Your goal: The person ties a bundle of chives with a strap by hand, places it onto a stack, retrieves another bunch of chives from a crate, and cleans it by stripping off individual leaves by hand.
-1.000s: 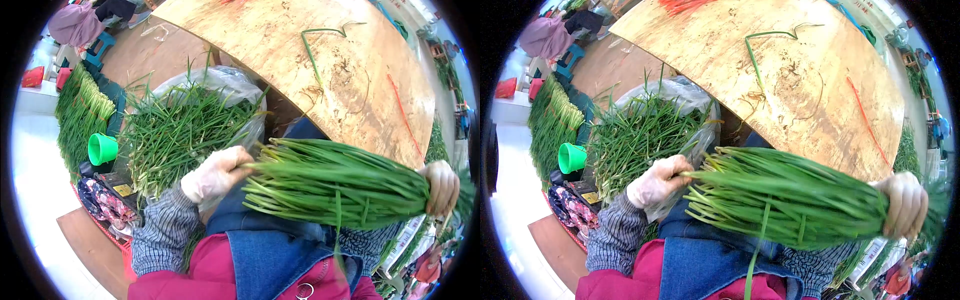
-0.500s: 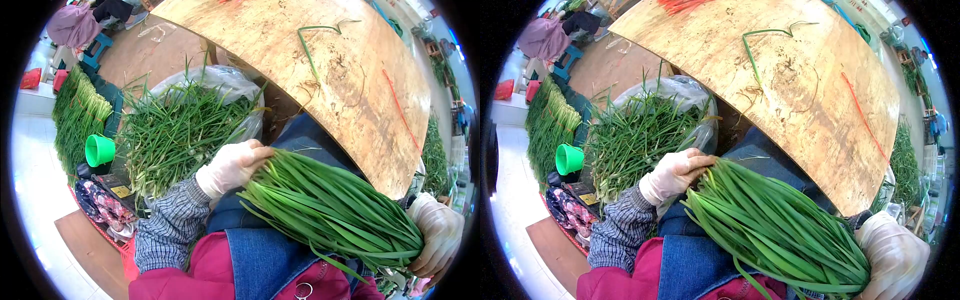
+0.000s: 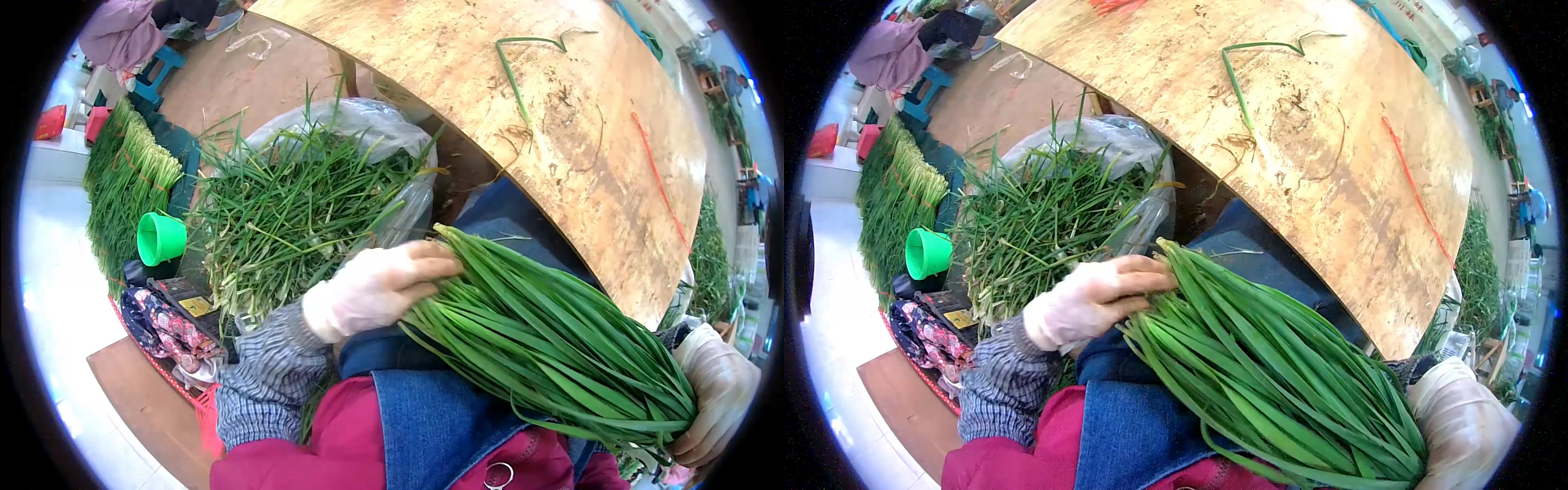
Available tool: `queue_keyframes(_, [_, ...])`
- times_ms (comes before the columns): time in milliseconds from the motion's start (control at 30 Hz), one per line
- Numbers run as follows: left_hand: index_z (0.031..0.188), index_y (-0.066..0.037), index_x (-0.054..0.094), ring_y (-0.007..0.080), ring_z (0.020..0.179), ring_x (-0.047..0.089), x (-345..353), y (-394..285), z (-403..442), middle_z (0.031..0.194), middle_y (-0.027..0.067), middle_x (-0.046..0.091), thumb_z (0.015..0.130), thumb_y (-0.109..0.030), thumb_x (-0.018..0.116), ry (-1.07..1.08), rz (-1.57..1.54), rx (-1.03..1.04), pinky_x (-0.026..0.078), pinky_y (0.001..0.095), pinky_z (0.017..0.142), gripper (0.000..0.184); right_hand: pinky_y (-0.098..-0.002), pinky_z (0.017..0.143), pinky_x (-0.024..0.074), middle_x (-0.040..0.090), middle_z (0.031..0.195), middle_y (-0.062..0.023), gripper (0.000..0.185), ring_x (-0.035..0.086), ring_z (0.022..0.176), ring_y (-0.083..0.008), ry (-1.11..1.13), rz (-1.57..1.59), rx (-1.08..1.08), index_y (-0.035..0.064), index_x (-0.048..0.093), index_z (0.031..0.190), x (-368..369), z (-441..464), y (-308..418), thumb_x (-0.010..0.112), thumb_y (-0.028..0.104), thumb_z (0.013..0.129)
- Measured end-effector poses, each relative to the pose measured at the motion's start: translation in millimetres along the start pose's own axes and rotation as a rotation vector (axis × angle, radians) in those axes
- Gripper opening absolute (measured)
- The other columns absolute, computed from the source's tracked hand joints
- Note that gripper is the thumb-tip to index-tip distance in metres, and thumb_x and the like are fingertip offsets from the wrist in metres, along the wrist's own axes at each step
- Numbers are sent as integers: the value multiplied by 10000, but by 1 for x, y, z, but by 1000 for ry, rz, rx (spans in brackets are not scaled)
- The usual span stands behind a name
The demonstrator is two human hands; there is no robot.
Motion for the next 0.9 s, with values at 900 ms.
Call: queue_keyframes(900, [887,-52,625,277,848,574,-73,45,-94,929,120,602,690,12,596,-562,1068,-266,477,351,729,210,-267,460,416,518,575,-37,239,525,483,-144,67,-87,28,-22,606,789,9,3,17,399,96,806])
Point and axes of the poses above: each hand's wrist, its own z-axis towards the middle knuckle, its own x-axis out of the palm, y = z × x, the point moved 2 cm from there along z, towards the middle knuckle
